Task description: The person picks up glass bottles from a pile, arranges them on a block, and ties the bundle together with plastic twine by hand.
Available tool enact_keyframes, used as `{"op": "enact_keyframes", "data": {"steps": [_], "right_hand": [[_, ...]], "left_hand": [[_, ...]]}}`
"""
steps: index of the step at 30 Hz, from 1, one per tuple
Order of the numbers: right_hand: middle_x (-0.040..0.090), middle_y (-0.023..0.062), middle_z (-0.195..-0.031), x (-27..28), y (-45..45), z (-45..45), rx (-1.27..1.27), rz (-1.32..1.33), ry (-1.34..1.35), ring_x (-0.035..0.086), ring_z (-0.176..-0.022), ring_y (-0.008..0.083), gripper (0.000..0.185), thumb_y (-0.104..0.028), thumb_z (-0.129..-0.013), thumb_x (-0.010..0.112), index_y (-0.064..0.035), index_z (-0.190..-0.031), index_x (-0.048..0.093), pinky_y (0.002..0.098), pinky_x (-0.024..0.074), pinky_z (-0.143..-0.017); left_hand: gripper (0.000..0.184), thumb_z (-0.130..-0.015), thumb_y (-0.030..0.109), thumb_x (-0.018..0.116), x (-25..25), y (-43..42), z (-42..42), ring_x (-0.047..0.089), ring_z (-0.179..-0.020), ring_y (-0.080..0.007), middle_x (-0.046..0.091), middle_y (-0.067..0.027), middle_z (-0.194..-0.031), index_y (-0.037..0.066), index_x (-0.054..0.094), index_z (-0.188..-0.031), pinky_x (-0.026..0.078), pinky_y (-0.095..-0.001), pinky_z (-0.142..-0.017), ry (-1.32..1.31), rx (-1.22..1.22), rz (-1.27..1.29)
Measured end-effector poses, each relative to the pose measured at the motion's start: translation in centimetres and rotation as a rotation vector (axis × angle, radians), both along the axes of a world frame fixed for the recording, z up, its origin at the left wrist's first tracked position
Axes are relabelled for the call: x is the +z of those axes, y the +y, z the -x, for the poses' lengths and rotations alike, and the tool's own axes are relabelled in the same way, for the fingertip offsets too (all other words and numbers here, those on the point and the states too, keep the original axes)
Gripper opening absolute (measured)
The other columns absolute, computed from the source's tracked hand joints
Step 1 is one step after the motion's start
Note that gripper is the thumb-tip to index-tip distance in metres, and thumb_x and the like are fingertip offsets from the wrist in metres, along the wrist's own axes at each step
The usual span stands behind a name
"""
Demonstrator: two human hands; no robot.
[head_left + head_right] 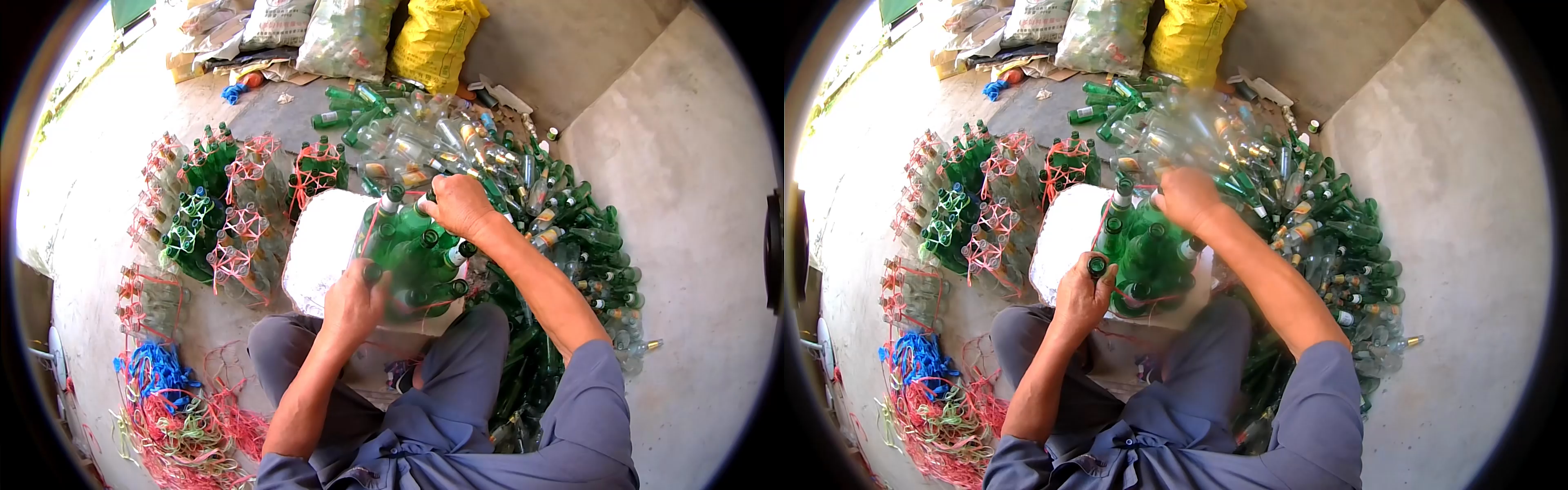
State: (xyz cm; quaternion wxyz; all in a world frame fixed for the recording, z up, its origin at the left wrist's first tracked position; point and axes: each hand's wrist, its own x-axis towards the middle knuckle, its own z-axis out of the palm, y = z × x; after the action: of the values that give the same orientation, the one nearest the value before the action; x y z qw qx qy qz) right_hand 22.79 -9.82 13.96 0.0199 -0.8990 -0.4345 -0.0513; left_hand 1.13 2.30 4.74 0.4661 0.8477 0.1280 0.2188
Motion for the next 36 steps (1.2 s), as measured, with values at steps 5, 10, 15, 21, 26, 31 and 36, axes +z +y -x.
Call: {"op": "enact_keyframes", "data": {"steps": [5, 10, 15, 21, 26, 31, 36], "right_hand": [[0.067, 0.021, -0.075, -0.2, 0.0, 0.0, -0.039, 0.003, -0.015, 0.067, -0.074, 0.0394, 0.037, -0.037, -0.081, 0.073, -0.0007, -0.081, 0.064, 0.048, 0.0535, -0.069], [0.067, 0.0195, -0.074, 0.1, 0.0, 0.1, -0.031, 0.043, -0.05, 0.067, -0.072, 0.0384, 0.042, -0.041, -0.084, 0.072, -0.0001, -0.082, 0.062, 0.0473, 0.054, -0.068], [0.066, 0.0191, -0.071, 3.0, -0.7, 2.9, -0.062, -0.074, -0.118, 0.067, -0.073, 0.038, 0.043, -0.044, -0.089, 0.067, -0.003, -0.079, 0.062, 0.0467, 0.0532, -0.066], [0.064, 0.0217, -0.069, 3.1, -1.8, 5.4, 0.159, 0.101, 0.178, 0.065, -0.073, 0.0408, 0.039, -0.039, -0.088, 0.068, -0.0016, -0.08, 0.062, 0.0472, 0.0524, -0.066], [0.064, 0.0227, -0.071, 0.7, -1.5, 4.9, 0.211, 0.052, 0.183, 0.065, -0.073, 0.0414, 0.031, -0.028, -0.084, 0.07, 0.0015, -0.08, 0.06, 0.0484, 0.0523, -0.07], [0.065, 0.0204, -0.075, -0.2, -1.6, 4.7, 0.196, 0.016, 0.144, 0.065, -0.075, 0.0394, 0.03, -0.027, -0.084, 0.07, 0.0012, -0.082, 0.06, 0.0471, 0.0526, -0.07], [0.067, 0.0168, -0.081, -0.2, -1.7, 4.1, 0.196, 0.081, 0.045, 0.067, -0.076, 0.035, 0.03, -0.028, -0.084, 0.071, 0.0, -0.084, 0.062, 0.0446, 0.0536, -0.069]], "left_hand": [[0.023, -0.096, 0.023, 0.063, 0.4, -0.1, 0.0, 0.063, -0.068, -0.0395, 0.063, -0.0192, -0.075, 0.002, 0.055, -0.101, 0.048, -0.0444, -0.062, 0.023, 0.004, -0.001], [0.022, -0.096, 0.023, 0.063, 0.4, -0.1, 0.0, 0.063, -0.067, -0.0384, 0.062, -0.0188, -0.074, 0.002, 0.055, -0.1, 0.048, -0.0437, -0.06, 0.013, 0.004, 0.012], [0.022, -0.095, 0.022, 0.063, 0.0, -0.1, 0.1, 0.062, -0.066, -0.0387, 0.062, -0.0188, -0.073, 0.002, 0.055, -0.1, 0.047, -0.0439, -0.06, -0.01, 0.016, -0.001], [0.024, -0.093, 0.022, 0.064, 0.6, -0.1, -0.1, 0.063, -0.074, -0.0436, 0.064, -0.0222, -0.08, 0.002, 0.055, -0.103, 0.049, -0.0487, -0.065, 0.032, -0.011, 0.037], [0.025, -0.092, 0.021, 0.065, 0.5, 0.1, 0.0, 0.064, -0.077, -0.0457, 0.066, -0.0235, -0.084, 0.002, 0.056, -0.105, 0.05, -0.0499, -0.067, 0.039, -0.017, 0.041], [0.024, -0.092, 0.021, 0.065, 0.1, 0.0, 0.0, 0.064, -0.077, -0.0444, 0.066, -0.023, -0.085, 0.002, 0.056, -0.105, 0.05, -0.0481, -0.067, 0.023, -0.029, 0.065], [0.022, -0.094, 0.02, 0.065, 0.4, 0.0, 0.0, 0.064, -0.074, -0.0422, 0.065, -0.0214, -0.081, 0.002, 0.056, -0.104, 0.05, -0.0451, -0.065, 0.032, -0.042, 0.103]]}}
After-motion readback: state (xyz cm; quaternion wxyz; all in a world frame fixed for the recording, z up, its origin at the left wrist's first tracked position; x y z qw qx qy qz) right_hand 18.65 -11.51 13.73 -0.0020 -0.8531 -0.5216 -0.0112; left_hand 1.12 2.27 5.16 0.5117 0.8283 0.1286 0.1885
